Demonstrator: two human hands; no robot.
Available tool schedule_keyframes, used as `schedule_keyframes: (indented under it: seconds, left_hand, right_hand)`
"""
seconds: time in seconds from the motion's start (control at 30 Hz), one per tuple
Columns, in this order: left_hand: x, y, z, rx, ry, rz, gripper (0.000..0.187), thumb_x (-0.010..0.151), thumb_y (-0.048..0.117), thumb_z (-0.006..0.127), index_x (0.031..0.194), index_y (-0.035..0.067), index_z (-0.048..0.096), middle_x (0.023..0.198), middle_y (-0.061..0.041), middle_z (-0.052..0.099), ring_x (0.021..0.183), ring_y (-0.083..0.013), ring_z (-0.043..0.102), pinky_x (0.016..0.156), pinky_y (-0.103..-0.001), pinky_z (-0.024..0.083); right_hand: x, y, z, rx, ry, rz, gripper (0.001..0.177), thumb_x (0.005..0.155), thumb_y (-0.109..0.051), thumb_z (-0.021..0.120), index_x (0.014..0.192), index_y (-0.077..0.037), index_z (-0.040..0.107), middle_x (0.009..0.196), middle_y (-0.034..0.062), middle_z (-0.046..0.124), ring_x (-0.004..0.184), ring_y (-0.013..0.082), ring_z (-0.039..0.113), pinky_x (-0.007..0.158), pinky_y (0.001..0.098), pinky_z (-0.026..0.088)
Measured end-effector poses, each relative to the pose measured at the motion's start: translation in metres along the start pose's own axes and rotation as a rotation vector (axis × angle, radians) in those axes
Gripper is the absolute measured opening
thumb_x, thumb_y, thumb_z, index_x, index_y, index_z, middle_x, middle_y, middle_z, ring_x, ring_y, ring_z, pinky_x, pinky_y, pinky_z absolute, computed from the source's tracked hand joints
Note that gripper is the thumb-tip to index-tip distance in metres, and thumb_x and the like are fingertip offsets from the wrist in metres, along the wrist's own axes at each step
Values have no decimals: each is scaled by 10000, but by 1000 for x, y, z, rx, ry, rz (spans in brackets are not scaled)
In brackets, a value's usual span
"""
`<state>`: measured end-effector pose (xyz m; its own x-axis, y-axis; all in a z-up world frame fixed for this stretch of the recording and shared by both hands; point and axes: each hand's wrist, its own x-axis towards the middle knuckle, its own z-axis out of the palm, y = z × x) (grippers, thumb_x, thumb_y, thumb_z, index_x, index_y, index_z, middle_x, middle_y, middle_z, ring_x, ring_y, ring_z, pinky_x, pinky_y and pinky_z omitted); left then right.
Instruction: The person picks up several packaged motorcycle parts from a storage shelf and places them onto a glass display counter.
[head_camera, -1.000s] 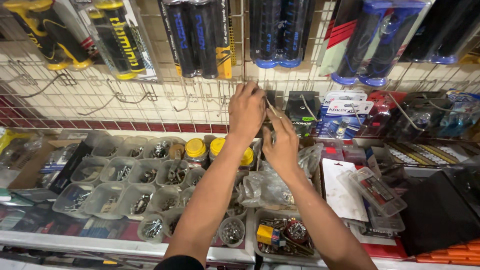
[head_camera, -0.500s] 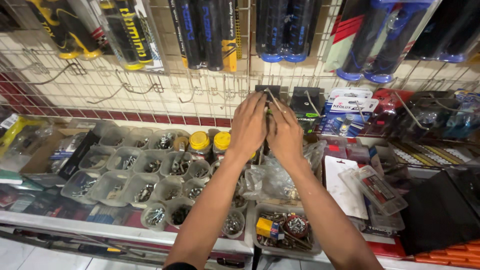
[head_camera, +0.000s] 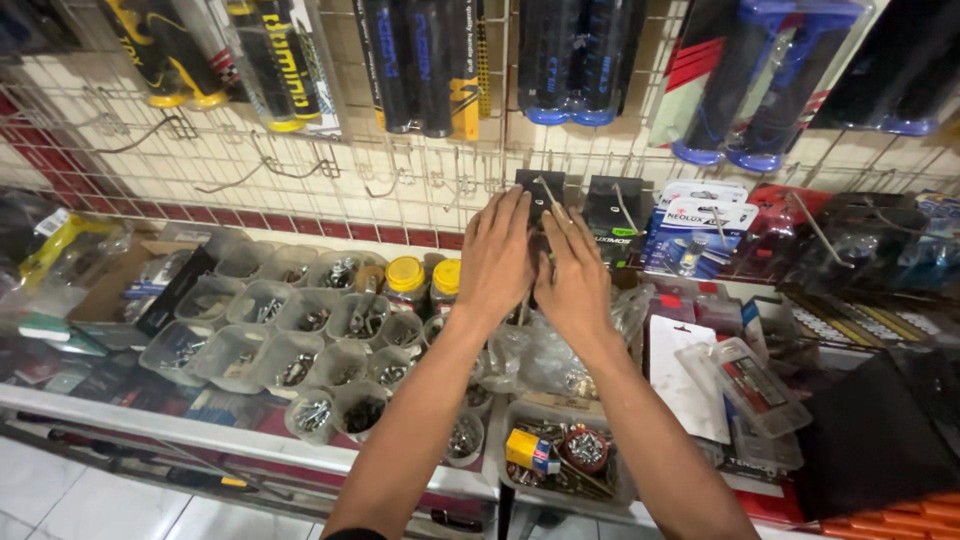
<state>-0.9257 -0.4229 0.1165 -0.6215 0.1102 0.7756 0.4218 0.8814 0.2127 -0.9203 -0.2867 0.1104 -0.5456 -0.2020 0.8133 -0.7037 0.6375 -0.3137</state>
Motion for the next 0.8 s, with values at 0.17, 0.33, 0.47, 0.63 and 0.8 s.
schedule_keyframes:
  seconds: [0.17, 0.33, 0.47, 0.63, 0.8]
  left_hand:
    - [-15, 13, -13, 19, 22, -5, 569, 897, 98, 629, 1433, -43, 501, 1486, -182, 512, 1411, -362, 458, 1158, -488, 377]
    - [-37, 34, -27, 71, 11, -28, 569, 879, 110, 646, 1416, -24, 517, 1471, -172, 519, 1397, -357, 462, 1151, -496, 376]
    - [-53, 52, -40, 119, -7, -52, 563, 857, 106, 654, 1393, -13, 533, 1469, -170, 519, 1407, -352, 462, 1159, -495, 378]
    - [-77, 73, -54, 189, -44, -133, 579, 820, 132, 668, 1367, -18, 551, 1448, -176, 529, 1389, -361, 463, 1134, -528, 365]
    - [-112, 93, -68, 286, -22, -210, 529, 864, 161, 660, 1352, -19, 565, 1461, -183, 534, 1404, -367, 461, 1169, -525, 354]
  right_hand:
    - [-13, -10, -14, 39, -24, 19, 506, 870, 22, 653, 1374, 33, 603, 1450, 216, 577, 1401, 403, 503, 1147, 450, 430]
    - [-30, -16, -27, 108, -81, 37, 522, 845, 29, 648, 1364, 43, 606, 1451, 223, 573, 1396, 399, 502, 1143, 443, 427]
    - [-45, -22, -37, 146, -101, 24, 529, 820, 26, 650, 1348, 37, 614, 1445, 210, 585, 1389, 396, 512, 1149, 446, 419]
    - [-62, -28, -50, 252, -167, 36, 522, 813, 36, 640, 1335, 25, 626, 1436, 205, 597, 1375, 396, 522, 1148, 448, 417]
    - [-82, -37, -57, 350, -211, 0, 521, 821, 38, 642, 1342, 28, 626, 1423, 222, 599, 1355, 402, 539, 1137, 448, 427]
